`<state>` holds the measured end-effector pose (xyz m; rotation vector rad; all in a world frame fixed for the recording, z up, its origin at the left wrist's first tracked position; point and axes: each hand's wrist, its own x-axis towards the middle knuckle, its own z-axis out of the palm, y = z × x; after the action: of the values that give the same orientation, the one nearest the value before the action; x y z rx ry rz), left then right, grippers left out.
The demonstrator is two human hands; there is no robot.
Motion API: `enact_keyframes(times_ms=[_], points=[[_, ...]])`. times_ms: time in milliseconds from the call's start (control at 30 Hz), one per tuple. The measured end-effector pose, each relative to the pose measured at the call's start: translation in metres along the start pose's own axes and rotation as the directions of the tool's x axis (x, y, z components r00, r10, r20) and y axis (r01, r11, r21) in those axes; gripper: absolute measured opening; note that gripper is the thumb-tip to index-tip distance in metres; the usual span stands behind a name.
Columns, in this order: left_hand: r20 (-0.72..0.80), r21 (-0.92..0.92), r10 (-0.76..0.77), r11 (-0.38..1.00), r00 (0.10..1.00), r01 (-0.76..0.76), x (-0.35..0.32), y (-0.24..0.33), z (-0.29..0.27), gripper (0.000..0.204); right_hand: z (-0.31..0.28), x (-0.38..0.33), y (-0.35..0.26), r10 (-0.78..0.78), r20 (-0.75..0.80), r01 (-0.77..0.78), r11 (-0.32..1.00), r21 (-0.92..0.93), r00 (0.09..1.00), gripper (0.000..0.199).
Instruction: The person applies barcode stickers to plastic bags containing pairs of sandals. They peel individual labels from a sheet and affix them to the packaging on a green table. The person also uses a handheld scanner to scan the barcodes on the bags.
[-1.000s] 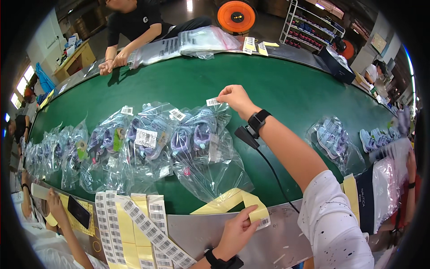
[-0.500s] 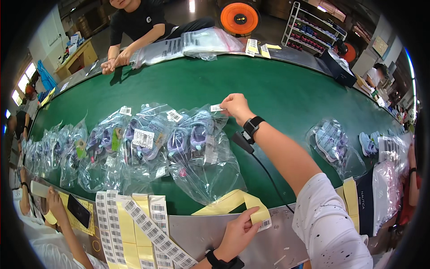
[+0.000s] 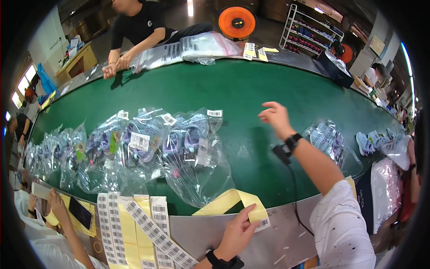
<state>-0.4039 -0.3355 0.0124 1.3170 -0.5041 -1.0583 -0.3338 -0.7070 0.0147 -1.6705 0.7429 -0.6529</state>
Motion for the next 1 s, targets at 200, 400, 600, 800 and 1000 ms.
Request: enact_keyframes(times_ms=[200,400,600,800,1000], points=[[-0.074,-0.194,0.064,0.978,0.995,-0.077,0.004,-0.002,0.011,0.043,-0.258,-0.018,0.050,-0.206,-0.432,-0.191,0.677,-0.710,0.878,0.026],[-0.145,-0.104,0.170,0.977,0.975,-0.185,0.008,0.004,0.012,0.030,-0.302,-0.057,0.076,0.056,-0.461,-0.356,0.720,-0.595,0.885,0.050],[-0.179,-0.034,0.197,0.978,0.964,-0.207,0.011,0.003,0.013,0.026,-0.161,-0.079,-0.012,0.352,-0.099,-0.362,0.854,-0.374,0.931,0.060],[-0.199,-0.039,0.161,0.984,0.967,-0.172,0.013,0.001,0.019,0.023,-0.047,-0.138,-0.026,0.100,0.203,-0.141,0.970,0.200,0.974,0.040],[-0.266,0.004,0.205,0.977,0.942,-0.212,0.014,0.000,0.013,0.019,-0.008,-0.240,-0.065,-0.332,0.497,0.478,0.855,-0.200,0.802,0.013]])
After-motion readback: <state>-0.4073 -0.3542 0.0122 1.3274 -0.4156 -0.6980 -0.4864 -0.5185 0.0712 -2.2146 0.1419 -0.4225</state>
